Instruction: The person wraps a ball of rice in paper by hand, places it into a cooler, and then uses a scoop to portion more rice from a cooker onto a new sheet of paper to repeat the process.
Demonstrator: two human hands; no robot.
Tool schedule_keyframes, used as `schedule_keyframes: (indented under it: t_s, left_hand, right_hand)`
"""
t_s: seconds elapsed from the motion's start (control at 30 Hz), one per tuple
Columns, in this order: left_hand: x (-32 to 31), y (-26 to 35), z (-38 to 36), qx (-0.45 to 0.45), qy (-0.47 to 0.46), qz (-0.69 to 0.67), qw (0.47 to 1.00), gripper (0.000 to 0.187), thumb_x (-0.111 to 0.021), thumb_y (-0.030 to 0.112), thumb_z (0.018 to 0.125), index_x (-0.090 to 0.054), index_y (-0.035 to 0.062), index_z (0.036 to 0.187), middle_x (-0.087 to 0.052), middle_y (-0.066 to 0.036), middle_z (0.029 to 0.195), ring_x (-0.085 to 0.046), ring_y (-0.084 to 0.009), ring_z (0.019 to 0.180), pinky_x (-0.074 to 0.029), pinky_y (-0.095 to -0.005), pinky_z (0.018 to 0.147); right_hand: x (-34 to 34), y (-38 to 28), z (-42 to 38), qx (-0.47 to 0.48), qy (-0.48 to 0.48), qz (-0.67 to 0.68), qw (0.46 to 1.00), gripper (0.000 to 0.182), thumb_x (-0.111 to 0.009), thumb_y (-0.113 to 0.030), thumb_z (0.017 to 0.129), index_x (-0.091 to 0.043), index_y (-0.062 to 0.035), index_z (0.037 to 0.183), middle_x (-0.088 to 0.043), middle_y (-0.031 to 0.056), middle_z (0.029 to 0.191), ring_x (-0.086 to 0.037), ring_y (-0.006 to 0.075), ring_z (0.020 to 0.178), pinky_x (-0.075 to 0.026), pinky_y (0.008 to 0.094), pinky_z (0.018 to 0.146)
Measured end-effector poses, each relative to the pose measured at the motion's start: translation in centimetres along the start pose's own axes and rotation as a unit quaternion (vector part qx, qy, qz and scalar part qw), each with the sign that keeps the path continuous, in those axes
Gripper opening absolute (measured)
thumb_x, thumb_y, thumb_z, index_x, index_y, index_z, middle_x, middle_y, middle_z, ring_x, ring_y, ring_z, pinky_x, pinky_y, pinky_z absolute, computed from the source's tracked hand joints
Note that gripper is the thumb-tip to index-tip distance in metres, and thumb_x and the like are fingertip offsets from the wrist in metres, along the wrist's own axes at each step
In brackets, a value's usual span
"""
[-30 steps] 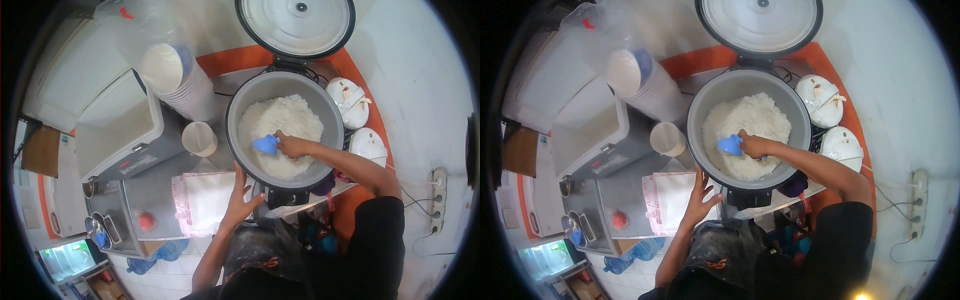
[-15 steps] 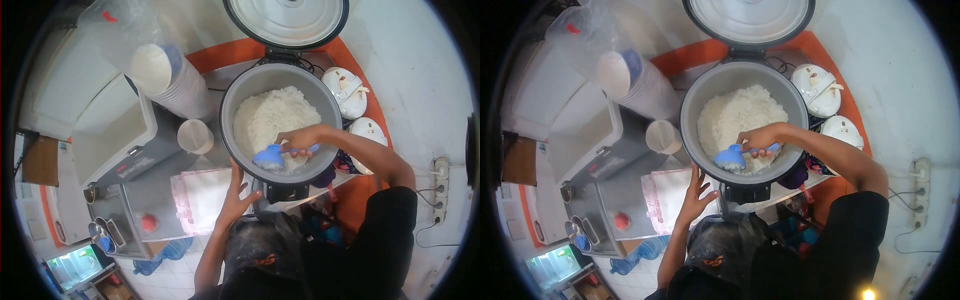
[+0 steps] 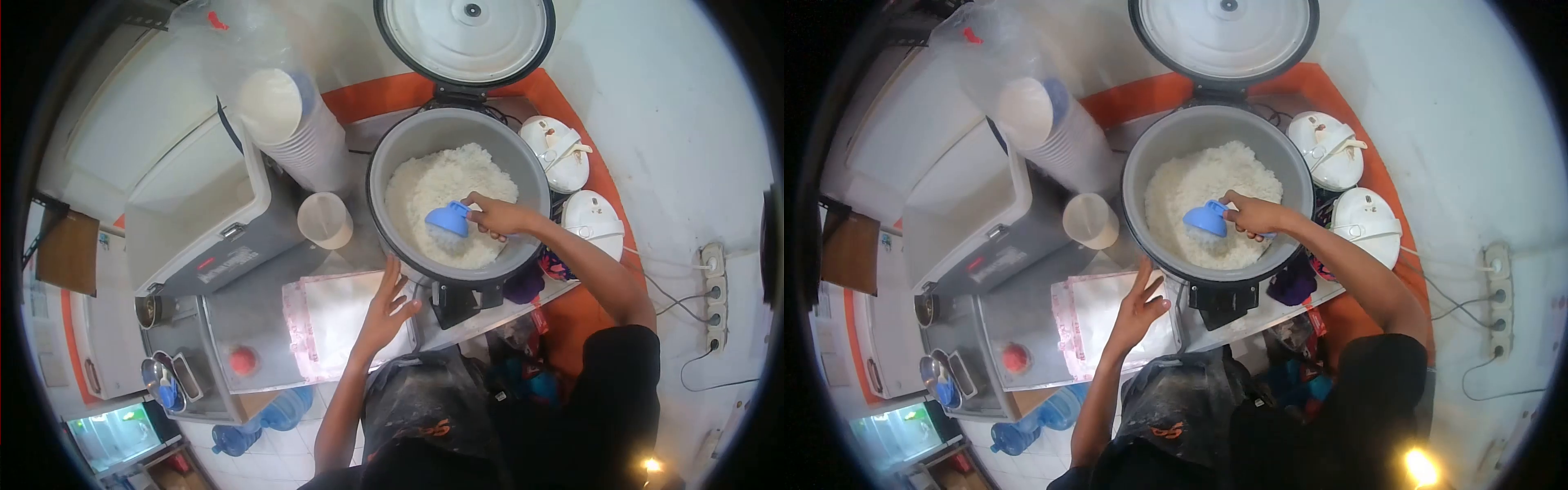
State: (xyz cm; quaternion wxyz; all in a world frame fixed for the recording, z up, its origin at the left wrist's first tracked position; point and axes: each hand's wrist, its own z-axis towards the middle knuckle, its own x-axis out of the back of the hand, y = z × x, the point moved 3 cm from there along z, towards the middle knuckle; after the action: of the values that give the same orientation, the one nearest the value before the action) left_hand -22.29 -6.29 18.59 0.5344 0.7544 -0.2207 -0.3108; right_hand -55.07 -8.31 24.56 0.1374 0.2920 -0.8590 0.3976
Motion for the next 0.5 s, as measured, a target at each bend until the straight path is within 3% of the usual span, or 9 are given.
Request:
schedule_keyframes:
  t_s: [0.1,0.27,0.37,0.5]
  left_hand:
    - [-0.3,-0.5,-2.1,0.012,0.007,-0.006,1.000,0.094,-0.075,0.009,0.093,-0.017,0.0096,0.166,-0.006,-0.013,0.174,-0.032,-0.0374,0.152,-0.036,-0.0472,0.119]
    - [-2.0,-3.5,-2.7,0.037,-0.006,-0.056,0.998,0.095,-0.073,0.005,0.094,-0.013,0.0145,0.167,-0.007,-0.007,0.175,-0.037,-0.0347,0.150,-0.041,-0.0423,0.113]
    - [-4.2,-2.1,-2.0,0.027,-0.065,-0.031,0.997,0.096,-0.074,0.013,0.095,-0.011,0.0116,0.167,0.008,-0.011,0.174,-0.027,-0.0389,0.154,-0.035,-0.0486,0.119]
    - [-5.0,-1.7,-1.8,0.038,-0.083,-0.017,0.996,0.096,-0.074,0.014,0.095,-0.010,0.0136,0.167,0.015,-0.011,0.173,-0.021,-0.0398,0.155,-0.035,-0.0498,0.120]
  right_hand:
    - [-0.5,0.2,2.0,0.005,-0.009,0.012,1.000,0.047,-0.052,-0.031,0.107,-0.040,-0.0079,0.146,-0.059,0.0070,0.081,-0.054,0.0155,0.054,-0.047,0.0329,0.046]
    - [-1.5,0.8,6.1,0.065,-0.008,-0.097,0.993,0.046,-0.049,-0.026,0.107,-0.037,-0.0036,0.146,-0.062,0.0141,0.072,-0.058,0.0213,0.050,-0.049,0.0371,0.047]
    - [-3.4,-0.1,6.2,0.038,-0.038,-0.128,0.990,0.046,-0.048,-0.024,0.107,-0.035,-0.0044,0.147,-0.063,0.0159,0.070,-0.058,0.0231,0.050,-0.049,0.0388,0.048]
    - [-3.6,1.4,6.2,0.008,-0.078,-0.058,0.995,0.046,-0.047,-0.024,0.107,-0.034,-0.0050,0.147,-0.061,0.0137,0.073,-0.057,0.0205,0.051,-0.049,0.0377,0.048]
